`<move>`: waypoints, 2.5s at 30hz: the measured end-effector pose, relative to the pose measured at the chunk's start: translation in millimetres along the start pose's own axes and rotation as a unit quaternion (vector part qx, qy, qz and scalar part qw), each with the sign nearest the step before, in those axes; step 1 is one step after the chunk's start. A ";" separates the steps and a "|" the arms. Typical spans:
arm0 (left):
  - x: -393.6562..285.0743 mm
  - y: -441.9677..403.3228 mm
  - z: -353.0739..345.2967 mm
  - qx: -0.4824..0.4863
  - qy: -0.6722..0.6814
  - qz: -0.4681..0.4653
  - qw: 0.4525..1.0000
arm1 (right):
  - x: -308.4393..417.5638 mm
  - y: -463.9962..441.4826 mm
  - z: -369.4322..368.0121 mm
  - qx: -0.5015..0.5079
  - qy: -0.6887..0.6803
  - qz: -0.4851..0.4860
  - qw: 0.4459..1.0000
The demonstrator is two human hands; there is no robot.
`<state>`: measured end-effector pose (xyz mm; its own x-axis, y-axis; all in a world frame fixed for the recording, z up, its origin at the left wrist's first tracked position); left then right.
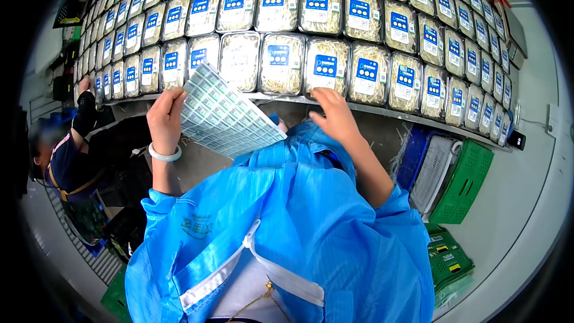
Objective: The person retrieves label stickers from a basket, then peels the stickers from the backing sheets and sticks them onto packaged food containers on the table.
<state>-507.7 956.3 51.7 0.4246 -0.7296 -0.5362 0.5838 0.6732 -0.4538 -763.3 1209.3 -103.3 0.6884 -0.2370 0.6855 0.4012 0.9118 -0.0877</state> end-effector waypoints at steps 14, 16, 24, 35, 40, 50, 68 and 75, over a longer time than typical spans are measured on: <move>14.7 32.9 44.6 0.005 0.050 -0.018 0.999 | 61.1 -33.5 2.1 -0.029 -0.083 -0.079 0.993; 18.4 34.7 49.4 0.009 0.066 -0.020 0.998 | 98.1 -39.4 -6.0 -0.013 -0.196 -0.051 0.979; 35.5 40.3 57.6 0.022 0.044 -0.041 0.998 | 140.1 -47.7 -34.8 0.024 -0.285 -0.045 0.957; 64.4 51.1 44.7 0.059 -0.009 -0.001 0.998 | -38.3 120.7 -67.4 0.153 0.214 0.117 0.958; 41.1 47.8 16.5 0.133 0.015 -0.038 0.990 | -52.0 178.7 -91.8 0.250 0.072 0.010 0.965; 9.0 34.7 -15.8 0.149 0.073 -0.144 0.976 | 72.5 70.0 7.4 0.033 0.067 0.007 0.997; -2.0 33.0 -1.6 0.184 0.157 -0.145 0.959 | 188.5 -40.2 -4.1 -0.026 -0.221 -0.049 0.974; -1.6 21.5 -29.1 0.213 0.151 -0.157 0.952 | 187.3 -52.5 -9.5 -0.161 0.038 0.248 0.954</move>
<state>-516.0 975.4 22.1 0.0012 -0.7758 -0.6310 0.9047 0.2697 -0.3298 -649.7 1113.9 22.9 0.8793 0.1619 0.4478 0.1711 0.7702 -0.6144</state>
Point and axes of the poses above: each hand's wrist, its own y-axis away from the middle knuckle, its own z-axis out of the back of the hand, x = y × z, the point moved 2 cm from there along -y, towards the middle knuckle, and after that the axes turned 11 degrees about -x, right-handed, at the moved point
